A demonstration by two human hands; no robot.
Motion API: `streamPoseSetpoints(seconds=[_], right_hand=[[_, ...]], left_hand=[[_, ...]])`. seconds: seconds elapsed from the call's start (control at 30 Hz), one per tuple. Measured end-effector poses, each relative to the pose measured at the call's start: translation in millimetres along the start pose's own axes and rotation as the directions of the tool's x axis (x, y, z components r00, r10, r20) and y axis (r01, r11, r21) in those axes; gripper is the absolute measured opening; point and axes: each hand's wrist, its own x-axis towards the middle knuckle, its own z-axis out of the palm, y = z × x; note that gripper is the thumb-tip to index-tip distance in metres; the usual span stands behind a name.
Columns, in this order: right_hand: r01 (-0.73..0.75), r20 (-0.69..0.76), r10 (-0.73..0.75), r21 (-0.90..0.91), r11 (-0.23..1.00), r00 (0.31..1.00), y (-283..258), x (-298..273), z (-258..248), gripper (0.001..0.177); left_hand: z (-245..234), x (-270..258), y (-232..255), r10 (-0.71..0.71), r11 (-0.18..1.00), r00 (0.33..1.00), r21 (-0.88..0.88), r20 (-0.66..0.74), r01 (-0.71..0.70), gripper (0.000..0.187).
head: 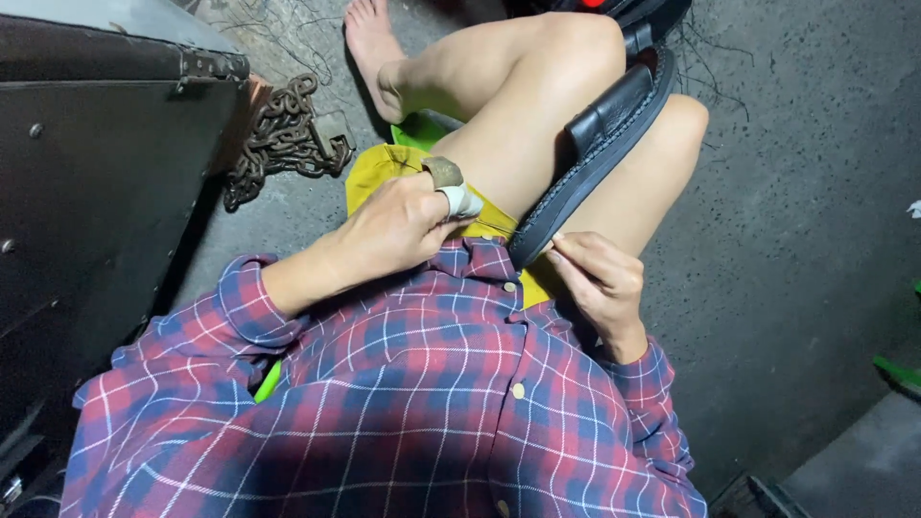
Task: Hand-stitching the sole of a black shoe using a hook-needle and thread in a workshop.
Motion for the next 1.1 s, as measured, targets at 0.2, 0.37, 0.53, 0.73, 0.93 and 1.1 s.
streamPoseSetpoints(seconds=[0.2, 0.37, 0.53, 0.73, 0.93, 1.1], right_hand=[[0.024, -0.004, -0.024, 0.027, 0.999, 1.000, 0, 1, 1, 0.012], [0.066, 0.007, -0.066, 0.021, 0.998, 0.998, 6, -2, 1, 0.014], [0.102, 0.092, -0.098, -0.033, 0.994, 0.991, 1, -3, -6, 0.018], [-0.068, 0.415, 0.210, -0.331, 0.941, 0.885, -18, -6, -47, 0.040], [-0.240, 0.190, 0.270, -0.166, 0.956, 0.944, -2, -46, -35, 0.041], [-0.286, 0.180, 0.308, -0.140, 0.948, 0.934, -23, -32, -11, 0.037]], left_hand=[[17, 7, 11, 0.215, 0.975, 0.954, 0.100, -0.211, -0.198, 0.053], [58, 0, 22, 0.111, 0.985, 0.970, 0.153, -0.215, -0.079, 0.071], [84, -5, 9, 0.120, 0.968, 0.955, 0.247, -0.270, -0.052, 0.059], [82, 0, -1, 0.056, 0.979, 0.923, 0.202, -0.380, 0.024, 0.052], [76, -2, 8, 0.102, 0.989, 0.936, 0.132, -0.337, -0.061, 0.053], [78, -11, 2, -0.057, 0.998, 0.956, -0.006, -0.286, 0.057, 0.050]])
